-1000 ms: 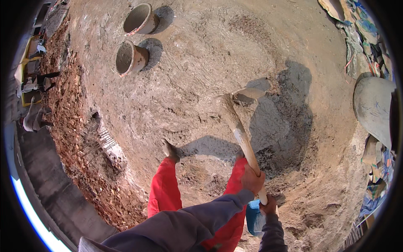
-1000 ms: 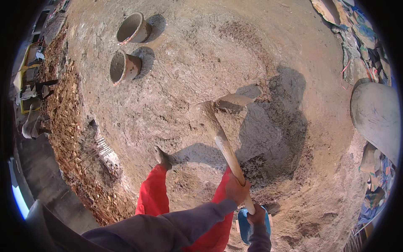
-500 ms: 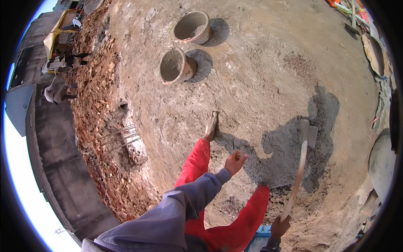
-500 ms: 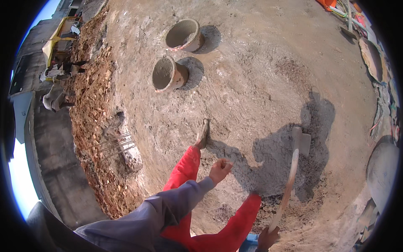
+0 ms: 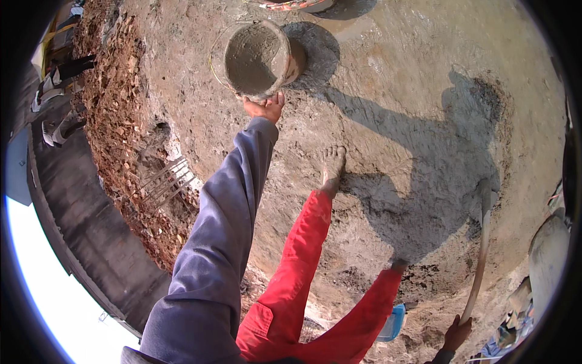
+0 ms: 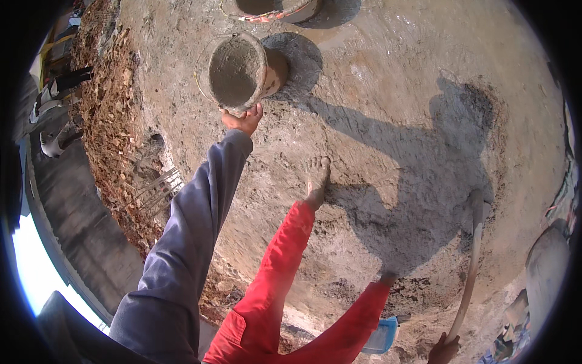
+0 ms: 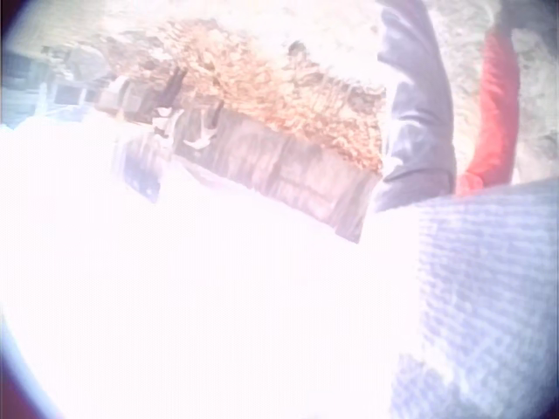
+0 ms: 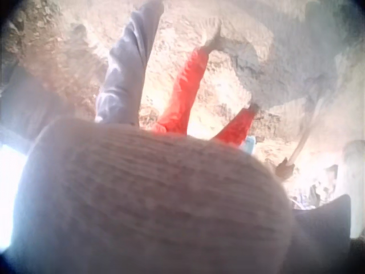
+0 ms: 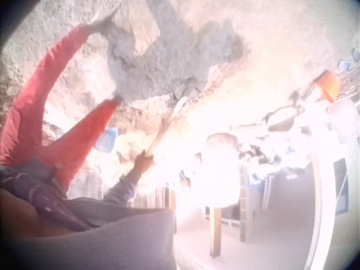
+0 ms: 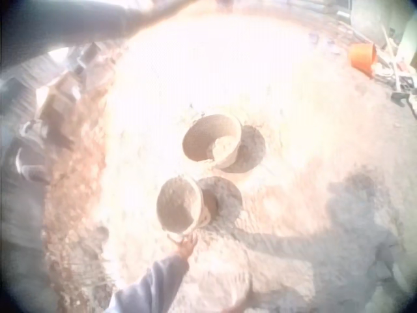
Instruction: The person mixes a pile of cement on the ground using a hoe and then scoops the mixed cement into buckets. Another person assists by moving the buckets.
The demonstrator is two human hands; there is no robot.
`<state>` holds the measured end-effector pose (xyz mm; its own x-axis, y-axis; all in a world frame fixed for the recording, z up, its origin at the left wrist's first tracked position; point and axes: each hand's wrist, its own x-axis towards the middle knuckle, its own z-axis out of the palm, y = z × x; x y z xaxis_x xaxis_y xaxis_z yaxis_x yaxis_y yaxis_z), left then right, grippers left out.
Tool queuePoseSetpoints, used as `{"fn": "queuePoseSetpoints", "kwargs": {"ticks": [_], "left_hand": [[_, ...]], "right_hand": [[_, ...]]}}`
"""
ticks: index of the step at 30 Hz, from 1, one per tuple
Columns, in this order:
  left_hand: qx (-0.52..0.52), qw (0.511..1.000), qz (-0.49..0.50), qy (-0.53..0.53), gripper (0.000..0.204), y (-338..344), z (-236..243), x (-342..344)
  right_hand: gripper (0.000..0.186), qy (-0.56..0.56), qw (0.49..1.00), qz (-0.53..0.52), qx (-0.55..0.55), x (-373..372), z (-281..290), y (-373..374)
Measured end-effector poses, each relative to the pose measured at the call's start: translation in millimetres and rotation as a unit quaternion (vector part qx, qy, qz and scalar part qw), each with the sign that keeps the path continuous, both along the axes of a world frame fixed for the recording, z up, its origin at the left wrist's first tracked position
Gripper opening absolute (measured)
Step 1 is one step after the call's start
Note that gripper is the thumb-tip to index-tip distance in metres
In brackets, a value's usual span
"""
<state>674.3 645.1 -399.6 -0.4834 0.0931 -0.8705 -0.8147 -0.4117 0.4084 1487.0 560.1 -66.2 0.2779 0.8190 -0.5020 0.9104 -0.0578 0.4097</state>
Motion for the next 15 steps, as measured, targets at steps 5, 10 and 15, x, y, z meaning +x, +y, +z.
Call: {"fn": "queuePoseSetpoints", "kwargs": {"ticks": [5, 10, 15], "left_hand": [[-0.035, 0.999, -0.009, -0.007, 0.086, -48, -4, 50], [-0.106, 0.990, -0.055, -0.069, 0.085, -135, 9, 135], [-0.152, 0.977, 0.015, -0.151, 0.093, -185, 27, 212]], "right_hand": [[0.030, 0.024, 1.000, -0.011, -0.006, -29, 12, 45], [0.031, 0.036, 0.997, -0.028, -0.060, -77, 22, 85], [0.032, 0.043, 0.996, -0.043, -0.064, -64, 21, 88]]}}
